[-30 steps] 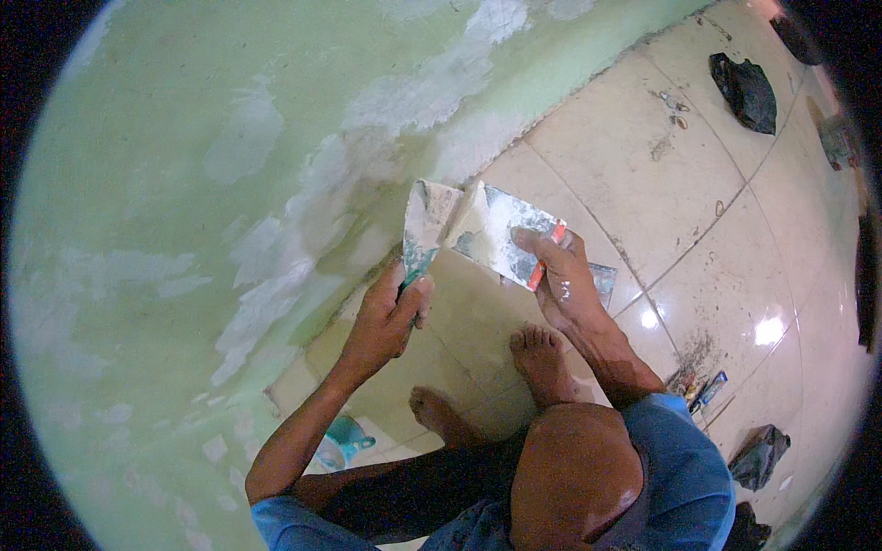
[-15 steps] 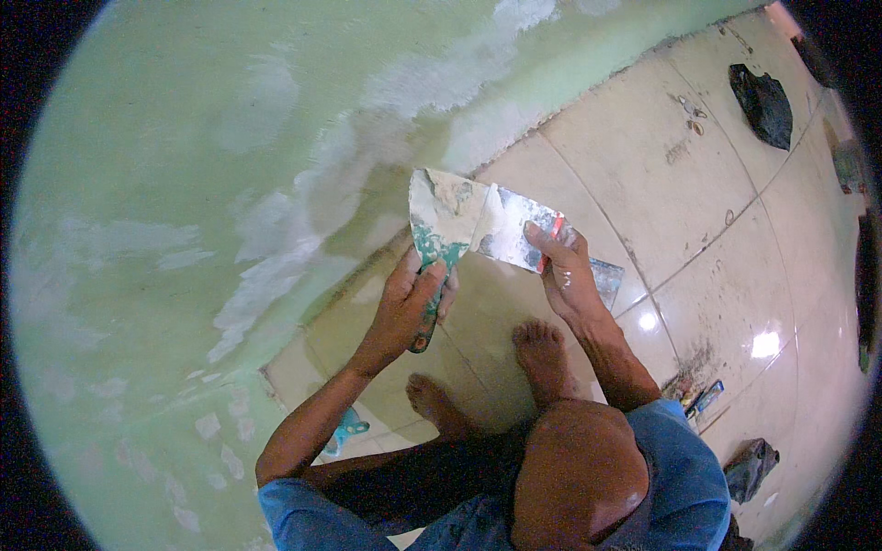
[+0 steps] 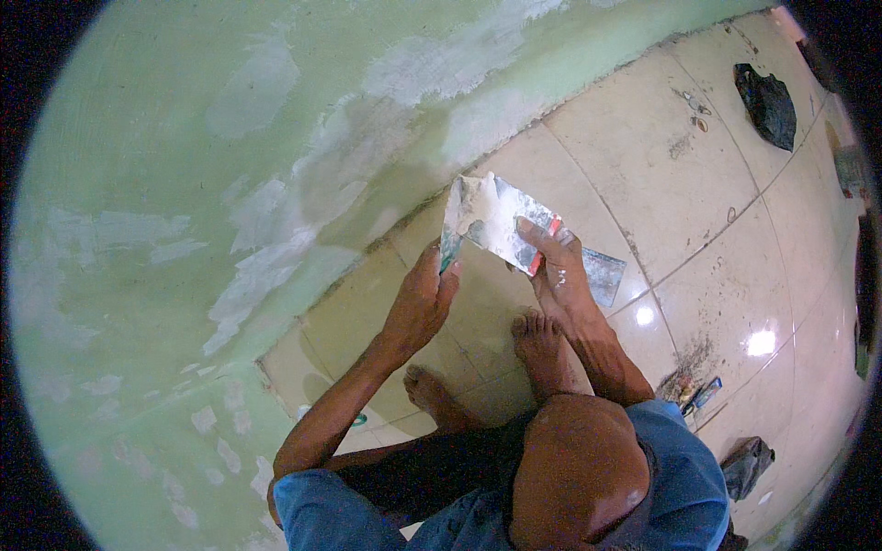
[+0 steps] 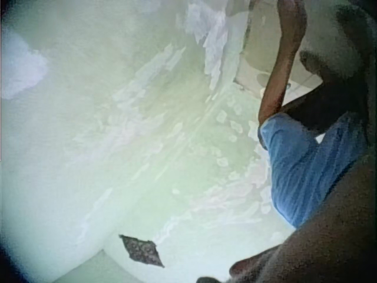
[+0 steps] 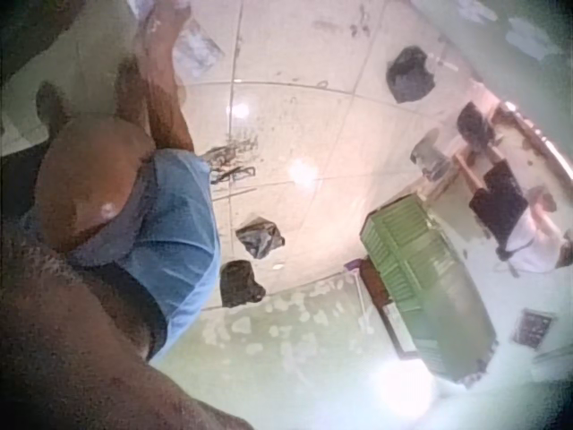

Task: The person applies patching compound to a wall using a putty knife and a metal scraper. The person repeatedly scoops compound onto the scraper and smooths it onto the bottom edge of the wall.

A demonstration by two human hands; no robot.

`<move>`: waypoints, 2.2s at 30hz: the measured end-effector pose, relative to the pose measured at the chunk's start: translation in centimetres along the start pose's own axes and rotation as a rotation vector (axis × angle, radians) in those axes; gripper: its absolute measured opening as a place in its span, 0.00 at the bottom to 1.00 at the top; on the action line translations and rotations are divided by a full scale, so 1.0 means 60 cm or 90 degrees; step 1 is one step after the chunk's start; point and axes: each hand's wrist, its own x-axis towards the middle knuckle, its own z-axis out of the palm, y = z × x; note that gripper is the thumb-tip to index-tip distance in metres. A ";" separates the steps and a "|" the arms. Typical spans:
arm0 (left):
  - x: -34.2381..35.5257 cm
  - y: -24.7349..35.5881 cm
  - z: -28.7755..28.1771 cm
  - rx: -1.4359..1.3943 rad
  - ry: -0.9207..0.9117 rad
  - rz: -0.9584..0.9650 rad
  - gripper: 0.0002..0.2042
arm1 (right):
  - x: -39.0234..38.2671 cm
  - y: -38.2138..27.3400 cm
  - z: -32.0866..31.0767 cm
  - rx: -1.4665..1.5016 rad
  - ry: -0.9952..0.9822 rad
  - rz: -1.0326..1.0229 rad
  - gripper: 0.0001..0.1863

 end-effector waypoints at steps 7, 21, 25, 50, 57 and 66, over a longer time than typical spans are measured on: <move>-0.008 -0.030 0.026 0.281 0.059 0.070 0.28 | -0.002 -0.022 -0.007 -0.035 -0.073 0.141 0.09; -0.017 -0.109 0.033 0.288 0.106 0.136 0.20 | 0.007 -0.086 -0.002 0.234 -0.197 0.060 0.13; 0.006 -0.061 0.020 -0.208 0.033 -0.079 0.12 | 0.011 -0.053 -0.030 0.032 -0.032 0.026 0.15; -0.002 -0.028 0.042 -0.276 0.082 -0.052 0.11 | -0.038 0.061 0.005 -0.071 -0.176 0.135 0.14; 0.001 -0.049 0.059 -0.149 0.156 0.055 0.12 | -0.032 0.067 0.020 0.189 -0.149 0.242 0.11; -0.009 -0.061 0.076 0.011 0.123 0.155 0.13 | 0.056 0.066 -0.038 0.117 -0.113 0.076 0.06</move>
